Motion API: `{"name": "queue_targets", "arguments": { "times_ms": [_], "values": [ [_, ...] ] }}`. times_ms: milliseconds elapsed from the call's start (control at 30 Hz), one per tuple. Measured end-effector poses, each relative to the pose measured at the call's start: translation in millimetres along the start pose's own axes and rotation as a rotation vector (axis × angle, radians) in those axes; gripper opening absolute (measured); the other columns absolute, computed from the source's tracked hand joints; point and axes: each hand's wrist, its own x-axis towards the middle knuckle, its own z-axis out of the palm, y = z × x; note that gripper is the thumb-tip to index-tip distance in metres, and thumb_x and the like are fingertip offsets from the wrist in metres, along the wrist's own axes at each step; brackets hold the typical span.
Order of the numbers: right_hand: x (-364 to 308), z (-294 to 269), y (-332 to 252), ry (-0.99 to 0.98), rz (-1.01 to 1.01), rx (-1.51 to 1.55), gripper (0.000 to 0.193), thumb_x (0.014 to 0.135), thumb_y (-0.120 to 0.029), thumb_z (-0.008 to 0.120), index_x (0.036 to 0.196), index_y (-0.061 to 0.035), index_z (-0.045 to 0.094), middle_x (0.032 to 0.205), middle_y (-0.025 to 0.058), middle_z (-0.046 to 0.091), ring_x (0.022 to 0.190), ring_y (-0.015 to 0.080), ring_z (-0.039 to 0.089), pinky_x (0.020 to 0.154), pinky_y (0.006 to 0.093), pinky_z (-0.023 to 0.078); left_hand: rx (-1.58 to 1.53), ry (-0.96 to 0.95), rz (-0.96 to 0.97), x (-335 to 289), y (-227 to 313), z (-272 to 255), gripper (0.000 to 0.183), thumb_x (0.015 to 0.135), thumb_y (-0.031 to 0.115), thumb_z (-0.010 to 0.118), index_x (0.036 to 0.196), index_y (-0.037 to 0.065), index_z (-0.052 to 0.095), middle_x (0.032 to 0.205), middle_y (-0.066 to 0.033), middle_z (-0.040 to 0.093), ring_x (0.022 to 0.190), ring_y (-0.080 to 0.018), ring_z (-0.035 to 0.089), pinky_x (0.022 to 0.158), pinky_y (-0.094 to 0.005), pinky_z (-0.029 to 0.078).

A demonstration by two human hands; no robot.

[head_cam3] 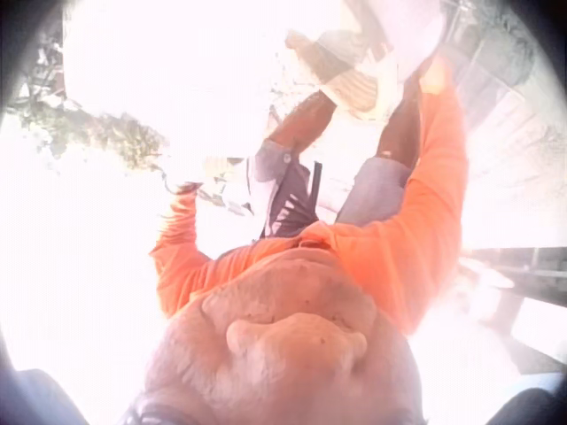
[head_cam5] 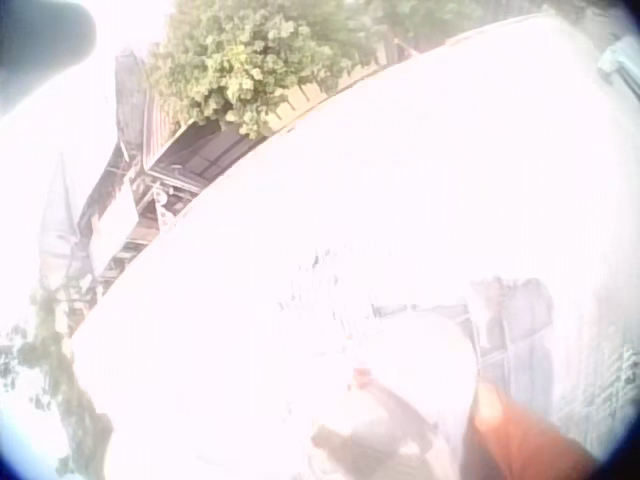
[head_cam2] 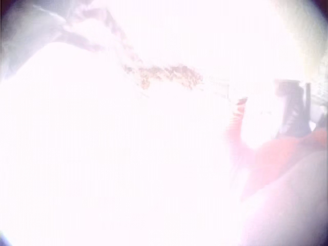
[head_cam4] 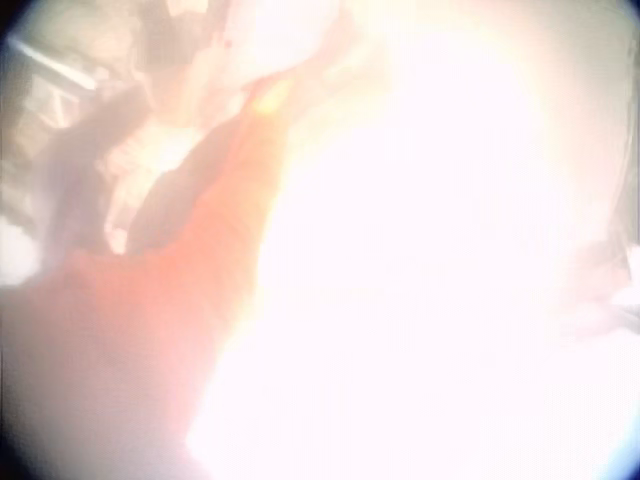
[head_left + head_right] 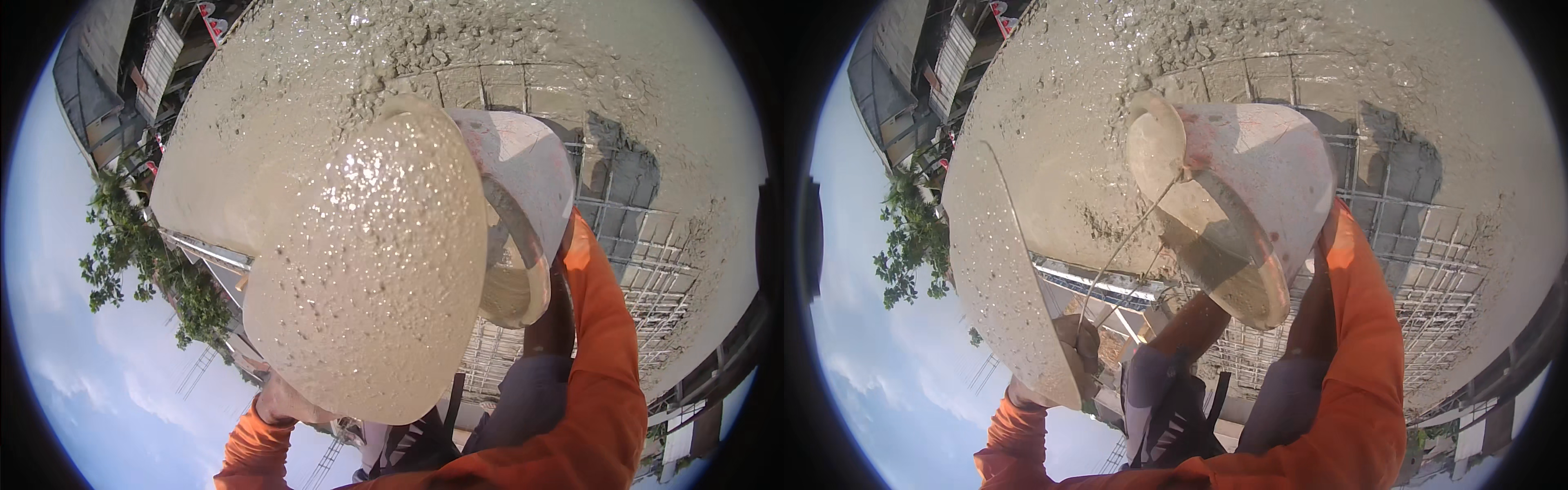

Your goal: The person spreads wet cement onto a rebar grid with a trowel, emptying a bucket of concrete onto the surface and smoothing it out to level the slab.

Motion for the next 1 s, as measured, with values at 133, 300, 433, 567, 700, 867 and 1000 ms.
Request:
{"name": "queue_targets", "arguments": {
  "times_ms": [133, 300, 433, 567, 700, 867, 1000],
  "values": [
    [32, -7, -16, 0.01, -0.1, 0.05, 0.068, 0.087, -0.04, 0.052, 0.141, -0.0163, 0.018, 0.126, 0.0087, 0.04, 0.11, 0.0216, 0.041, 0.092, 0.0373, 0.036, -0.124, -0.148, 0.061, 107, -1, 9, 0.026, 0.064, 0.009, 0.072, 0.085, 0.003, 0.057, 0.076, -0.0038, 0.059, 0.068, -0.0142, 0.057, 0.06, -0.0265, 0.046],
    [31, -16, -51, 0.052, -0.194, 0.061, 0.07, 0.087, -0.038, 0.053, 0.141, -0.0162, 0.015, 0.127, 0.0092, 0.039, 0.111, 0.022, 0.04, 0.093, 0.0375, 0.036, -0.18, -0.177, 0.016, 210, 3, 21, 0.024, 0.068, 0.017, 0.074, 0.076, 0.003, 0.056, 0.066, 0.0012, 0.052, 0.058, -0.009, 0.046, 0.053, -0.0244, 0.039],
    [21, -7, -72, 0.05, -0.217, 0.053, 0.071, 0.087, -0.037, 0.053, 0.142, -0.0162, 0.013, 0.128, 0.0096, 0.039, 0.112, 0.0224, 0.04, 0.093, 0.0377, 0.036, -0.165, 0.01, 0.239, 272, -36, 23, 0.029, 0.069, 0.025, 0.073, 0.077, 0.003, 0.056, 0.066, 0.0001, 0.053, 0.057, -0.0097, 0.047, 0.052, -0.0255, 0.039],
    [14, 9, -75, 0.065, -0.221, 0.055, 0.073, 0.087, -0.036, 0.054, 0.143, -0.0161, 0.011, 0.128, 0.01, 0.038, 0.113, 0.0227, 0.039, 0.094, 0.0378, 0.035, -0.242, 0.094, 0.199, 280, -41, 18, 0.033, 0.074, 0.031, 0.07, 0.083, 0.003, 0.057, 0.068, -0.0016, 0.054, 0.06, -0.0109, 0.048, 0.054, -0.0265, 0.04],
    [-1, 61, -61, 0.045, -0.243, 0.039, 0.075, 0.088, -0.035, 0.055, 0.143, -0.0161, 0.009, 0.129, 0.0103, 0.037, 0.114, 0.023, 0.038, 0.095, 0.038, 0.035, -0.264, 0.183, 0.116, 282, -50, 14, 0.034, 0.078, 0.028, 0.067, 0.094, 0.0, 0.057, 0.075, -0.0027, 0.056, 0.065, -0.0126, 0.05, 0.058, -0.0275, 0.041],
    [-27, 142, -46, 0.037, -0.446, -0.18, 0.081, 0.084, -0.032, 0.06, 0.142, -0.0104, 0.007, 0.13, 0.0121, 0.036, 0.118, 0.0223, 0.037, 0.096, 0.0378, 0.036, -0.647, 0.297, -0.051, 298, -77, -18, 0.032, 0.082, 0.019, 0.058, 0.105, -0.003, 0.052, 0.091, -0.0095, 0.059, 0.076, -0.0189, 0.058, 0.068, -0.0317, 0.047],
    [-12, 148, -58, -0.056, -0.326, -0.454, 0.085, 0.075, -0.039, 0.069, 0.138, -0.0049, 0.023, 0.13, 0.0158, 0.034, 0.12, 0.0232, 0.035, 0.094, 0.0372, 0.037, -0.932, 0.353, -0.061, 332, -145, -17, 0.03, 0.084, 0.016, 0.055, 0.106, -0.004, 0.051, 0.094, -0.0121, 0.06, 0.08, -0.0233, 0.06, 0.07, -0.0348, 0.049]
  ]
}}
